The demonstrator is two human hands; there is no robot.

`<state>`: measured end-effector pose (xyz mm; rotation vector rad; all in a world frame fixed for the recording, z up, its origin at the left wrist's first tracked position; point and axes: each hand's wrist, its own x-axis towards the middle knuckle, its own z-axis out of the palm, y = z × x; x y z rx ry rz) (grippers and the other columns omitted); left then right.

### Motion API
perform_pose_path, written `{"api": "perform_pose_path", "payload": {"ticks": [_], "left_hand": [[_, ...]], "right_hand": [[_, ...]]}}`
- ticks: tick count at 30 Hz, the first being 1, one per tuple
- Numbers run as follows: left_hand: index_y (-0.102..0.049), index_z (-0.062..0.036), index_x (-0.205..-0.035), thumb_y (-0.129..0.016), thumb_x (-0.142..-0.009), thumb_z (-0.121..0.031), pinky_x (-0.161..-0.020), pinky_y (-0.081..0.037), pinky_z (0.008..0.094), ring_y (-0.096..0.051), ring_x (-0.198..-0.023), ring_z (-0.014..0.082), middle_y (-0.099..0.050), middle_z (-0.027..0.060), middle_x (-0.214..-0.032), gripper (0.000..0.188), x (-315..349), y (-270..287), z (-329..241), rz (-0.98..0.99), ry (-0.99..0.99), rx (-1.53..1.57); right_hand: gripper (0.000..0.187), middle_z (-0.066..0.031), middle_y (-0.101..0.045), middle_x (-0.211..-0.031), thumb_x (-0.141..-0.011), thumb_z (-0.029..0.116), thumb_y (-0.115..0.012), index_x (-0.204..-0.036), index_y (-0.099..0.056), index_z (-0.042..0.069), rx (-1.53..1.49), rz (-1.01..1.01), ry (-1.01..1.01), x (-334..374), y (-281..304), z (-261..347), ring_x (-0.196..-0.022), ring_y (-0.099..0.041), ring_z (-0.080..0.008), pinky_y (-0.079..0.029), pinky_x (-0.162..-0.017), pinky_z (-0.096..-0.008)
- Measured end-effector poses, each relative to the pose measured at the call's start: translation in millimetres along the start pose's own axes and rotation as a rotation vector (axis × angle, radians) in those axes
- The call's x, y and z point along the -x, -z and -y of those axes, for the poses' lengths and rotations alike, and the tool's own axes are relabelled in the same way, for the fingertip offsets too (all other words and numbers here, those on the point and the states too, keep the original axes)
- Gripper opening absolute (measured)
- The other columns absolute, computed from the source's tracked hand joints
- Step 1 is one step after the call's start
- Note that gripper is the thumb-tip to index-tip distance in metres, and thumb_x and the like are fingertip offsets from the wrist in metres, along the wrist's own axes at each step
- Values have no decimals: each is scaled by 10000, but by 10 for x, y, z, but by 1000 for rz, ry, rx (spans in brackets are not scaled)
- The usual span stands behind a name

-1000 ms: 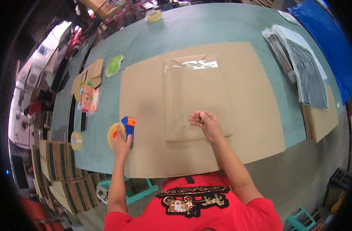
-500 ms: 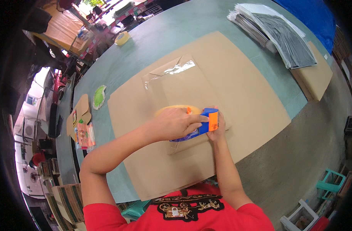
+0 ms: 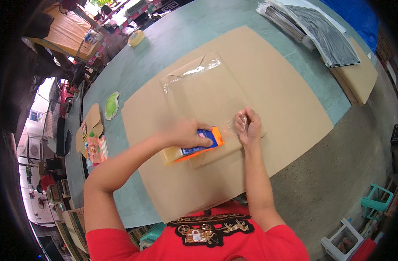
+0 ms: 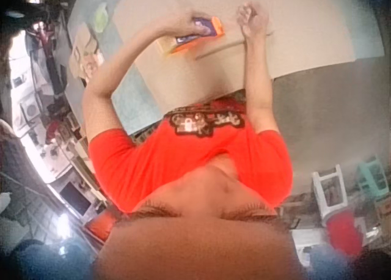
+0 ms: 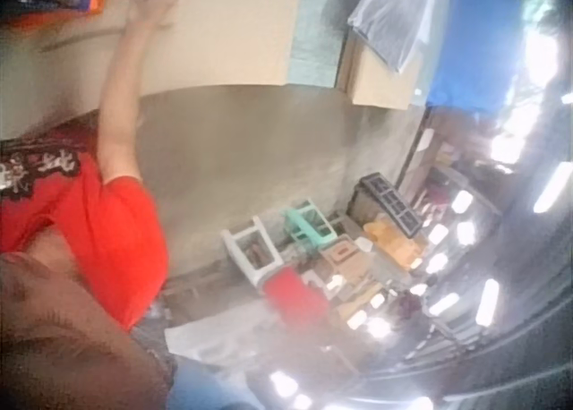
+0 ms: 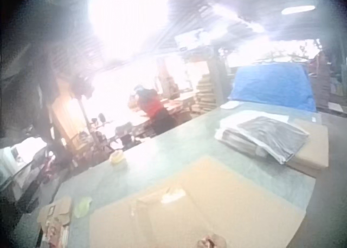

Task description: The person wraps packaged items in brown paper by folding the paper around the item and securing the seams with a tape dispenser. The person completes the wrapping for multiple items, stacking each finished package to the side.

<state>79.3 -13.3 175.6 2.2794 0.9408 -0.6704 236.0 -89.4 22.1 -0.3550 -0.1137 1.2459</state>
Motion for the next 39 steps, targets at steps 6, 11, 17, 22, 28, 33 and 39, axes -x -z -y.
{"api": "perform_pose_path", "payload": {"ticks": [6, 11, 17, 22, 28, 33, 39], "left_hand": [[-567, -159, -1147, -594, -702, -424, -788, -472, 343, -597, -865, 281, -618, 160, -976, 518, -52, -2, -21, -3, 32, -94], [-570, -146, -1141, -596, -697, -426, -776, -476, 346, -601, -849, 285, -621, 164, -958, 527, -88, -28, -29, -20, -24, -134], [-567, -125, -1140, -595, -683, -456, -740, -478, 357, -606, -807, 294, -623, 179, -909, 564, -179, -6, 116, 71, -143, -210], [-564, -129, -1147, -584, -681, -481, -715, -480, 358, -604, -790, 297, -625, 171, -891, 584, 196, 41, 361, 129, -188, -285], [-622, -111, -1036, -563, -709, -436, -689, -489, 344, -608, -783, 282, -634, 128, -886, 465, 357, -476, 661, 216, 91, -487], [-629, -114, -1009, -627, -738, -239, -701, -500, 342, -609, -846, 236, -633, 60, -964, 298, -242, -827, 86, 590, 163, -1066], [-538, -46, -1016, -511, -792, -165, -635, -482, 409, -596, -792, 309, -611, 150, -839, 256, 543, -613, 762, -196, 256, -304]], "right_hand": [[547, -94, -573, -768, -645, 353, -726, -1022, -546, -1, 1922, -119, 230, 51, -138, 373, -750, -517, -198, -430, -634, -344], [892, -205, -398, -1238, -608, 422, -713, -1290, -320, 3, 2547, -150, 545, 100, -229, 648, -1192, -329, -329, -283, -954, -481], [957, -173, -193, -1405, -720, 673, -428, -1342, -203, -19, 2361, 749, 261, 519, -183, -40, -1315, -149, -294, -114, -1063, -442], [920, -147, -192, -1413, -755, 670, -376, -1345, -201, -13, 2451, 673, 307, 527, -85, -11, -1323, -147, -247, -94, -1074, -406], [887, -139, -177, -1421, -781, 647, -356, -1351, -187, -11, 2439, 687, 279, 536, -182, -111, -1329, -122, -241, -77, -1077, -400], [780, -136, -152, -1429, -836, 573, -325, -1358, -186, 11, 2476, 589, 173, 506, -119, -69, -1334, -96, -233, -67, -1079, -403], [616, -194, -334, -1317, -879, 465, -338, -1306, -298, 23, 2440, 78, 215, 246, 31, 319, -1200, -345, -299, -306, -956, -422]]}}
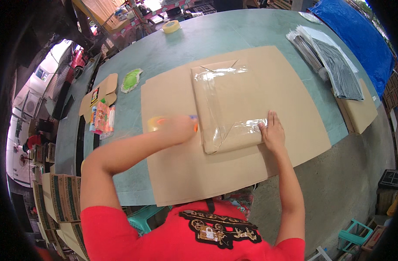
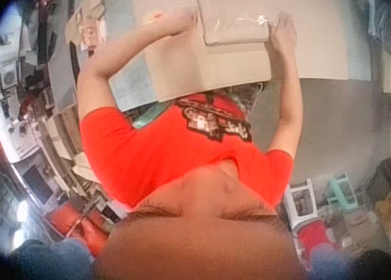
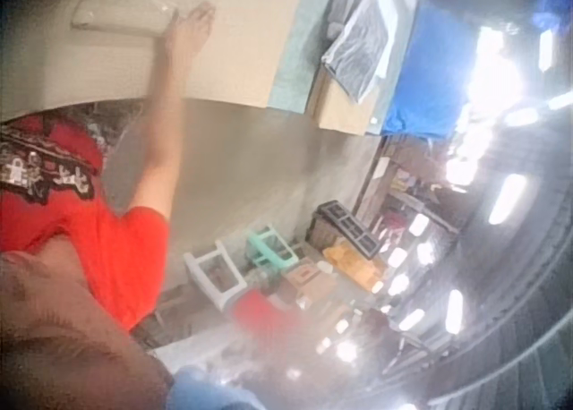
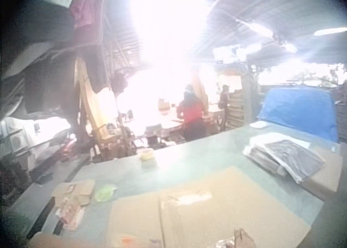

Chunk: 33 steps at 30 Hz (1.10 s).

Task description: The person wraps packaged items in brown paper by folding the paper around the item and securing the seams with a tape dispenser. The person completes the wrapping for multiple items, stacking each finished package to the side.

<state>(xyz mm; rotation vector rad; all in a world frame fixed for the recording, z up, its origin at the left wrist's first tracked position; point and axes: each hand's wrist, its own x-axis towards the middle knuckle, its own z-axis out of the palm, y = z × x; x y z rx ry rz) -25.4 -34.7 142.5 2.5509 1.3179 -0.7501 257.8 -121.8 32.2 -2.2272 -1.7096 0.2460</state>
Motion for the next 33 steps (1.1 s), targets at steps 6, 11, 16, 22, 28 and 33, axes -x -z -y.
{"api": "perform_pose_path", "payload": {"ticks": [6, 11, 16, 22, 28, 33], "left_hand": [[-439, -95, -1206, -559, -777, -225, -779, -434, 408, -516, -957, 315, -529, 194, -1029, 464, 59, -495, 419, -524, 191, 109], [-345, -29, -1258, -508, -848, -205, -948, -322, 384, -363, -1157, 308, -355, 200, -1242, 475, -576, -1140, -150, -1160, 63, 513], [-309, 63, -1229, -443, -901, -274, -959, -334, 352, -421, -1115, 239, -423, 163, -1199, 489, -1155, -1383, -390, -1318, 87, 1963], [-478, 54, -1079, -454, -889, -220, -828, -450, 332, -562, -910, 214, -571, 132, -973, 334, -560, -227, -518, -585, 52, 2517], [-433, 60, -1187, -527, -838, -190, -881, -416, 410, -537, -1000, 324, -551, 210, -1069, 439, -116, 503, -944, -179, -684, 2043], [-347, 65, -1251, -537, -822, -337, -983, -284, 461, -347, -1185, 409, -391, 291, -1242, 618, -1198, -444, -843, -578, -64, 951]], "right_hand": [[495, -240, -575, -846, -910, 383, -322, -829, -573, -36, -170, -91, -224, -323, -37, -299, -785, -555, -389, -432, -705, -464], [475, -245, -575, -683, -888, 335, -358, -687, -604, -17, -181, -203, -254, -403, -179, -454, -668, -567, -415, -439, -639, -493], [454, -247, -552, -661, -872, 317, -405, -647, -591, -31, -300, -294, -357, -409, -220, -390, -627, -556, -409, -432, -623, -475], [434, -254, -547, -668, -865, 307, -412, -660, -587, -34, -405, -245, -342, -295, -208, -466, -584, -537, -423, -433, -598, -476], [429, -182, -625, -848, -857, 374, -420, -937, -610, -2, -849, 719, -295, -129, 55, -222, -781, -615, -282, -473, -729, -420], [559, -139, -574, -1072, -798, 414, -569, -1154, -495, -11, -1775, 428, -607, 122, 619, -773, -909, -582, -228, -461, -815, -376]]}}
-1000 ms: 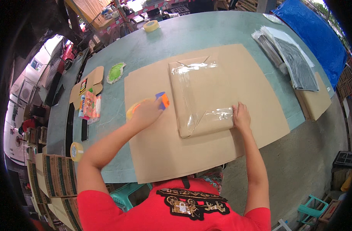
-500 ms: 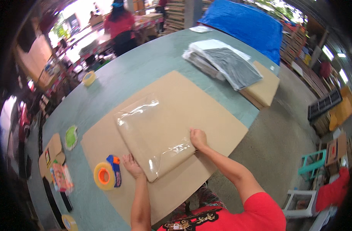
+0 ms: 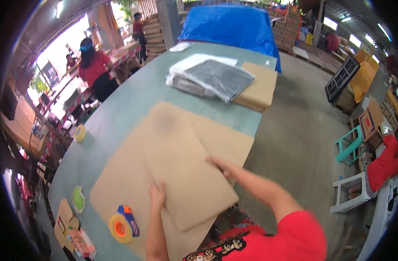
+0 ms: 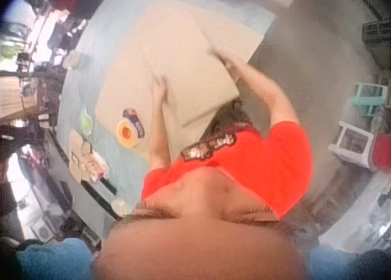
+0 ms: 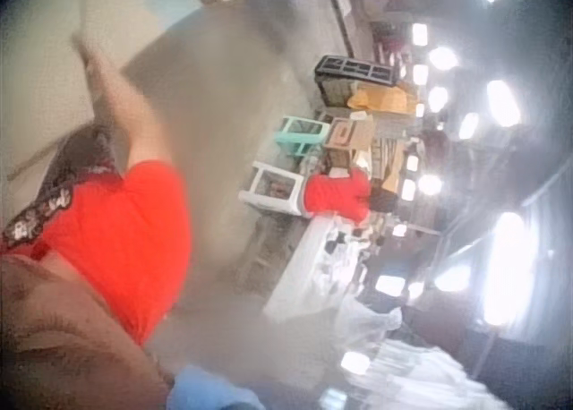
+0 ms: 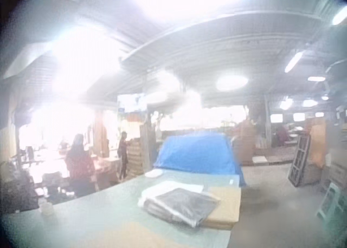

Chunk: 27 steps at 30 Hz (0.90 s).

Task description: The person wraps packaged items in brown paper by folding the paper around the item and securing the seams with a tape dispenser. The person completes the wrapping for multiple items, stacking each finished package to the side.

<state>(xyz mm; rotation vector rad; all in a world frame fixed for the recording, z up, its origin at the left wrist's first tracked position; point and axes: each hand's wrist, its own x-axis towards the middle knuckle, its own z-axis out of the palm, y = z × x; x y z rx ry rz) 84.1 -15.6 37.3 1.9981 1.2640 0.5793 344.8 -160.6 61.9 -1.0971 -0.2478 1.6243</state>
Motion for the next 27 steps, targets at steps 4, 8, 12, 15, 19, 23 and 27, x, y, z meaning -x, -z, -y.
{"api": "perform_pose_path", "payload": {"ticks": [4, 8, 12, 15, 19, 23, 27], "left_hand": [[-281, 21, -1309, -540, -806, -419, -977, -290, 456, -333, -1214, 355, -345, 259, -1300, 717, -22, -395, 147, -45, 257, 93], [-272, -6, -1309, -527, -805, -470, -961, -313, 445, -365, -1192, 308, -393, 189, -1278, 731, -566, -248, 63, -37, 553, 674], [-329, -21, -1251, -492, -837, -447, -912, -373, 403, -443, -1109, 272, -452, 126, -1223, 617, -741, -397, -1346, -65, 257, 722], [-444, -20, -1168, -461, -878, -360, -806, -441, 340, -512, -987, 208, -506, 121, -1153, 447, -1270, -582, -2280, 323, 45, 1249], [-560, 33, -1019, -509, -845, -371, -757, -453, 341, -572, -847, 229, -615, 142, -920, 443, -2523, -1719, -1810, 76, 3, 499], [-551, 24, -918, -581, -809, -297, -617, -446, 337, -556, -736, 197, -575, 114, -788, 340, -2362, -3093, -2922, 179, 345, 960], [-498, -44, -787, -589, -803, -269, -382, -357, 304, -489, -568, 117, -466, 40, -633, 243, -2553, -2913, -3491, 8, 228, 1105]], "right_hand": [[629, -153, -563, -1055, -704, 279, -709, -1199, -444, -5, 325, -185, 126, -9, 139, -279, -968, -552, -237, -454, -821, -361], [669, -149, -558, -1040, -674, 218, -731, -1213, -409, -13, 250, -81, 396, 27, 42, 40, -943, -560, -225, -462, -808, -352], [688, -132, -513, -1128, -671, 189, -715, -1245, -376, 16, 51, -143, 471, 511, 458, 726, -1017, -519, -229, -434, -856, -361], [675, -138, -504, -1147, -658, 115, -681, -1253, -374, 27, -218, -21, 682, 922, 1150, 1263, -1036, -509, -259, -421, -885, -391], [672, -175, -500, -1143, -646, 155, -638, -1233, -372, -35, -410, -367, 812, 1299, 1639, 1775, -1005, -523, -316, -411, -888, -435], [680, -204, -519, -1088, -648, 218, -645, -1195, -382, -88, -417, -559, 1024, 1714, 2383, 2353, -966, -543, -326, -436, -853, -425], [609, -224, -516, -1078, -705, 183, -608, -1197, -372, -86, -428, -410, 1121, 1683, 3124, 2797, -944, -559, -320, -459, -831, -396]]}}
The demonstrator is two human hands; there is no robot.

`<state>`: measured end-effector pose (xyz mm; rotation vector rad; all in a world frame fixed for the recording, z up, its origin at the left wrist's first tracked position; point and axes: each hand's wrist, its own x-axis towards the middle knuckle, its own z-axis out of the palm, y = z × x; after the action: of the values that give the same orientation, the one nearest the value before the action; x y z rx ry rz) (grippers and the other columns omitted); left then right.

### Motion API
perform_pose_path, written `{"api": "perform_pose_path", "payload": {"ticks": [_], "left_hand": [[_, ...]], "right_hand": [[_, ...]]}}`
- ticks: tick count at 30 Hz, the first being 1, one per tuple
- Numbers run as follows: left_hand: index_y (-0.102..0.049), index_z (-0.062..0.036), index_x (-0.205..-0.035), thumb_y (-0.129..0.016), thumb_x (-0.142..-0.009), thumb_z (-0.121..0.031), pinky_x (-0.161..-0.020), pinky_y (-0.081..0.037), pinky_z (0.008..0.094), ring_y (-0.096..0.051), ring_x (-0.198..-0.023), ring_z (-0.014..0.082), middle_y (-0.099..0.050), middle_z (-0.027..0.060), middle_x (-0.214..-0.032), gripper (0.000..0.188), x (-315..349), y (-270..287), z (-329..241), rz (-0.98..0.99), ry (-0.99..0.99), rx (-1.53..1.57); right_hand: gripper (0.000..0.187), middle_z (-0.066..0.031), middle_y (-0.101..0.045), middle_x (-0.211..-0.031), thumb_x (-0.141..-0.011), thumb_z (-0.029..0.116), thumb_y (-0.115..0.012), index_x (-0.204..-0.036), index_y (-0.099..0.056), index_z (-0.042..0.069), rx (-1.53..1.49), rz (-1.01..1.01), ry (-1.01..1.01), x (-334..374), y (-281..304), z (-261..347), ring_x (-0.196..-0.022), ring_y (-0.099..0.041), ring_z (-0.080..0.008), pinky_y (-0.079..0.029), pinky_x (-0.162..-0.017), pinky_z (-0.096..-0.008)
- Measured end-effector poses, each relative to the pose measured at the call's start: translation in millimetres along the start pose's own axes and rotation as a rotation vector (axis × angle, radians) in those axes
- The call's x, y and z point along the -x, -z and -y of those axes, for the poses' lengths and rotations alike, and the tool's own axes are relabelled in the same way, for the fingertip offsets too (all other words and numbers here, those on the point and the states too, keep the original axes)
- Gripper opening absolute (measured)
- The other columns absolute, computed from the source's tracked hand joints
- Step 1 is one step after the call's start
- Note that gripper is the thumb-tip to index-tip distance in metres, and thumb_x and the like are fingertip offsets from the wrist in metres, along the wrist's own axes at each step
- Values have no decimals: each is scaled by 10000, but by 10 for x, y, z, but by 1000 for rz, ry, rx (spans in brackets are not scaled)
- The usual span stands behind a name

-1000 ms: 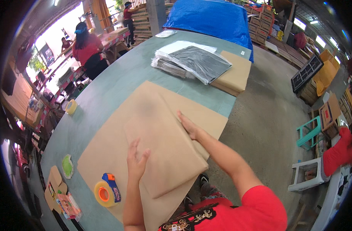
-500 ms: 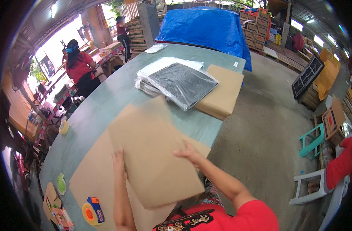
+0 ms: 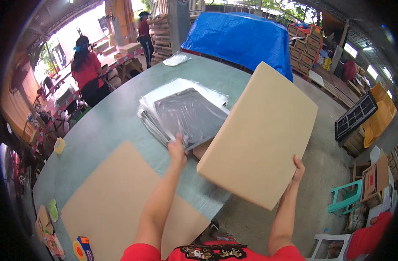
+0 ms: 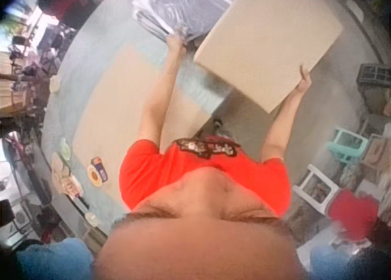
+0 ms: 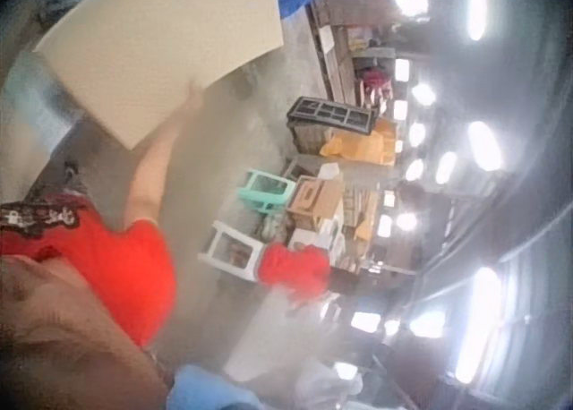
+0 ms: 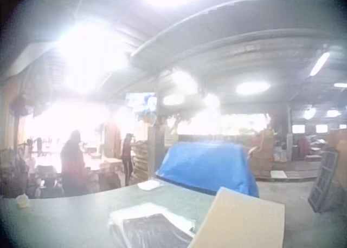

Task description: The person wraps packaged items in brown paper by folding the paper around the item and securing the seams with a tape dispenser. The person completes the wrapping for multiple items, stacking each finished package to the side.

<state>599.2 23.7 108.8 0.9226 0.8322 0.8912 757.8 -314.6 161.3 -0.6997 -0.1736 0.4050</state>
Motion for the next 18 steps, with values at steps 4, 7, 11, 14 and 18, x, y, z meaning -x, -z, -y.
{"api": "perform_pose_path", "payload": {"ticks": [4, 7, 11, 14, 18], "left_hand": [[-506, 1, -824, -536, -846, -276, -334, -337, 284, -495, -504, 157, -510, 54, -662, 280, -723, 79, -276, -29, -35, -15], [-512, 24, -847, -524, -846, -264, -324, -348, 284, -505, -504, 159, -525, 76, -672, 288, -847, 86, -244, -90, -6, -356], [-514, 47, -896, -526, -837, -244, -317, -389, 288, -523, -517, 180, -535, 106, -694, 297, -778, 256, -210, -163, 31, -352], [-502, 49, -946, -523, -834, -225, -323, -419, 297, -547, -512, 205, -538, 129, -719, 296, -858, 252, -177, -225, -8, -354], [-478, 95, -948, -530, -834, -184, -325, -432, 313, -569, -459, 234, -559, 174, -727, 306, -911, 9, -214, -66, 67, -447]], "right_hand": [[571, -246, -503, -1094, -758, 136, -588, -1214, -338, -98, 158, 80, -182, -767, 160, -266, -963, -553, -308, -458, -838, -381], [603, -252, -491, -1121, -774, 157, -606, -1232, -313, -104, 522, -190, -379, -1281, 458, -549, -999, -535, -307, -445, -848, -381], [598, -246, -468, -1174, -810, 179, -584, -1249, -302, -113, 652, -221, -344, -1111, 166, -585, -1045, -506, -312, -413, -875, -370], [579, -229, -472, -1179, -816, 183, -581, -1238, -322, -116, 684, -171, -285, -933, 216, -627, -1063, -495, -306, -380, -905, -364], [565, -206, -493, -1162, -813, 219, -591, -1214, -359, -105, 716, -194, -290, -682, 252, -612, -1064, -493, -279, -365, -910, -350]]}}
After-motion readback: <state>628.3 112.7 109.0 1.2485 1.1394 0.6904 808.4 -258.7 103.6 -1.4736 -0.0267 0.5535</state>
